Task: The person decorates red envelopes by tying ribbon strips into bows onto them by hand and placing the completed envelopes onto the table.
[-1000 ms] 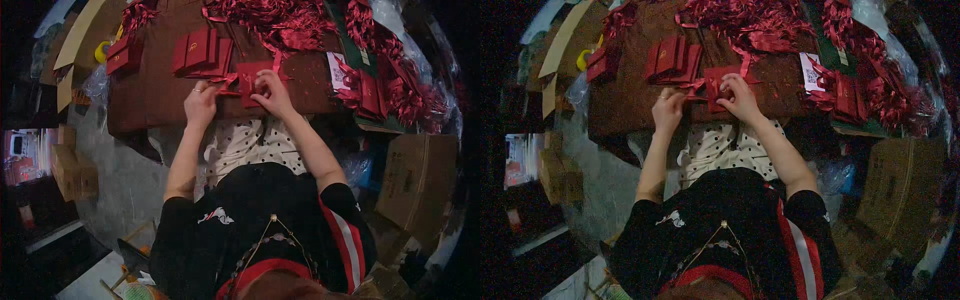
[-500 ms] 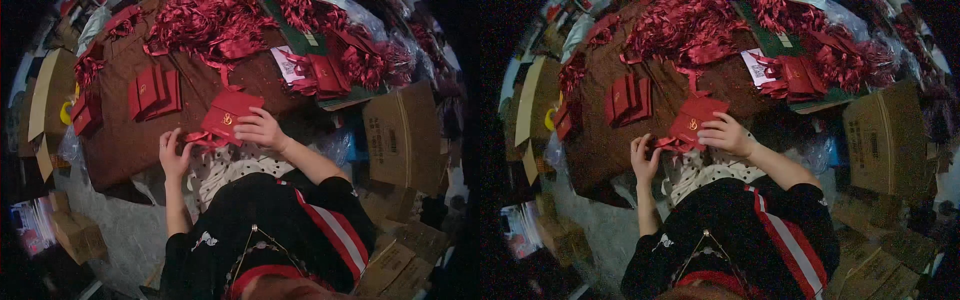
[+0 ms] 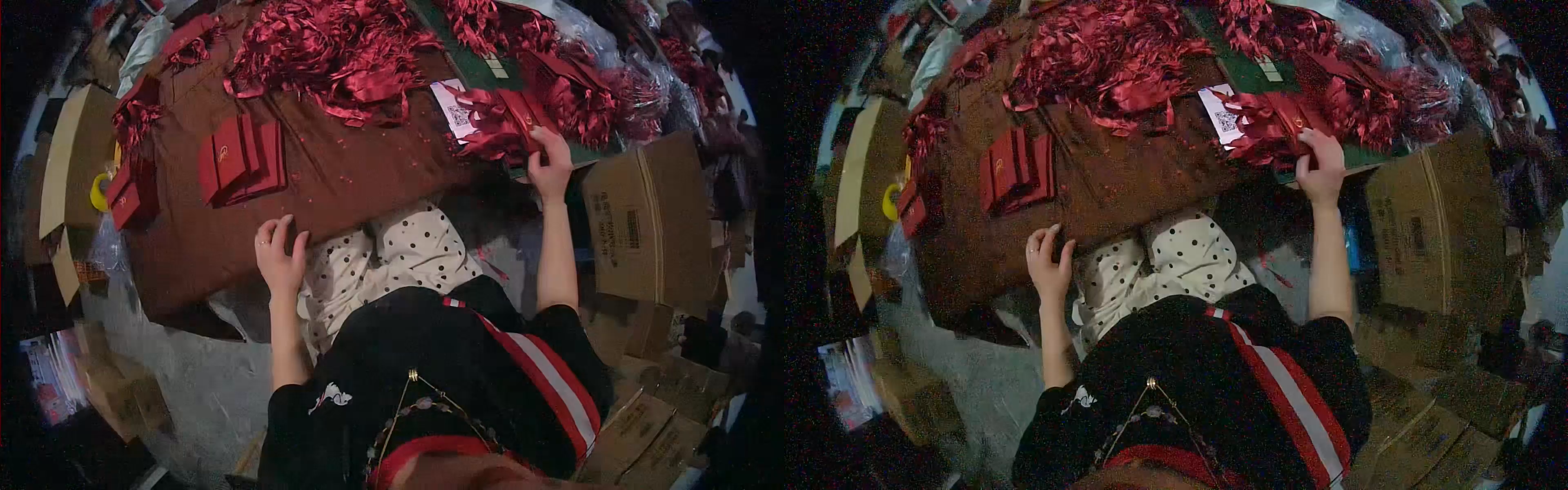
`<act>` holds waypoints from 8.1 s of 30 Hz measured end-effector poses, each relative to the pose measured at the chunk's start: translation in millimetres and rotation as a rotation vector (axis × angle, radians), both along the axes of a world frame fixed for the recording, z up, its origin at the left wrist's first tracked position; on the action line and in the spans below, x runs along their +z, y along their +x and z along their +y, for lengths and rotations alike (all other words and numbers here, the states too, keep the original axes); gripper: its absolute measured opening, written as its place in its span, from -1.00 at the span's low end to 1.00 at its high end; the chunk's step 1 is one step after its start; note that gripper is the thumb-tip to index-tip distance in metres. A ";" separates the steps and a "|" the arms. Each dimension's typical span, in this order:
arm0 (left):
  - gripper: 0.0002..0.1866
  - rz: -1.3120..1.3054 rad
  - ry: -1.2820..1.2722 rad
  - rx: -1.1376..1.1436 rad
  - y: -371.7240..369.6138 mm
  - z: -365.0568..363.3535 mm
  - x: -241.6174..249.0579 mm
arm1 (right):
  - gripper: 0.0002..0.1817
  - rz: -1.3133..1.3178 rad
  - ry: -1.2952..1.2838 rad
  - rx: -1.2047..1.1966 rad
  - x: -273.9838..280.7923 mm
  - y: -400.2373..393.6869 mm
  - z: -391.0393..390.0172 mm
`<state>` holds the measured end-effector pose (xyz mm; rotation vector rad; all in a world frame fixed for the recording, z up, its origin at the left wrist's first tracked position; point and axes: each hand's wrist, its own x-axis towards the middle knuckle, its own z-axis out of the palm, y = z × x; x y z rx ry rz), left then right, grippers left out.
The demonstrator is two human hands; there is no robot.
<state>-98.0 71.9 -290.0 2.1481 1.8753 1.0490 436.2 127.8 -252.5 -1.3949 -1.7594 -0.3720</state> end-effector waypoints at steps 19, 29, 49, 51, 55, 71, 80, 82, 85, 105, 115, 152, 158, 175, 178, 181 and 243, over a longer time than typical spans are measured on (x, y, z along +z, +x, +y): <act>-0.76 0.044 0.360 0.255 -35.9 51.8 54.8 | -0.64 -0.031 -0.526 -0.196 -38.5 -198.1 148.0; -0.18 0.437 -0.319 0.245 -28.0 121.4 59.0 | -0.86 0.371 -0.257 0.220 -30.5 -194.6 77.0; -0.83 -0.974 0.028 0.057 47.2 26.3 72.8 | -0.84 0.912 -0.379 0.749 70.7 -220.4 -20.5; -0.83 -1.061 -0.042 0.123 54.5 36.6 40.4 | -0.90 0.766 -0.442 0.666 48.2 -237.4 1.0; -0.78 -0.672 -0.086 0.214 51.2 38.2 1.2 | -0.82 0.794 -0.676 0.559 -13.3 -269.5 31.0; -0.53 -0.025 -0.046 0.136 70.0 85.5 19.5 | -0.80 0.518 -0.546 0.425 -37.0 -290.8 47.3; -0.44 -0.403 -0.219 0.146 63.6 77.7 4.5 | -0.87 0.355 -0.361 0.486 -31.3 -318.8 56.0; -0.43 -0.382 -0.151 0.132 61.9 75.7 -0.6 | -0.88 0.338 -0.315 0.505 -30.9 -320.5 54.2; -0.43 -0.422 -0.105 0.081 62.1 73.4 2.5 | -0.88 0.362 -0.272 0.535 -32.3 -322.0 54.2; -0.48 -0.849 -0.540 -0.330 31.3 82.4 -9.8 | -0.84 0.485 -0.554 0.579 -41.0 -308.8 61.7; -0.87 -0.041 -0.048 -0.130 51.7 96.5 14.7 | -0.70 0.587 -0.883 0.562 -56.2 -298.2 79.3; -0.51 -0.075 -0.067 0.195 89.7 49.3 4.9 | -0.82 0.302 -0.579 0.800 -24.8 -252.2 36.4; -0.55 -0.220 -0.083 0.145 87.0 52.5 -1.6 | -0.83 0.337 -0.438 0.550 -34.4 -279.1 43.4; -0.49 -0.148 -0.081 0.070 83.8 49.2 -7.0 | -0.86 0.143 -0.363 0.644 -38.9 -296.9 49.1; -0.53 -0.053 -0.023 0.024 86.5 46.3 -0.5 | -0.82 0.297 -0.569 0.584 -32.0 -299.4 47.8; -0.56 0.035 0.008 0.004 86.5 46.6 -4.7 | -0.85 0.215 -0.544 0.551 -32.6 -303.7 49.0; -0.60 -0.476 -0.459 0.052 61.4 65.1 -2.3 | -0.82 0.303 -0.438 0.558 -37.8 -291.6 42.9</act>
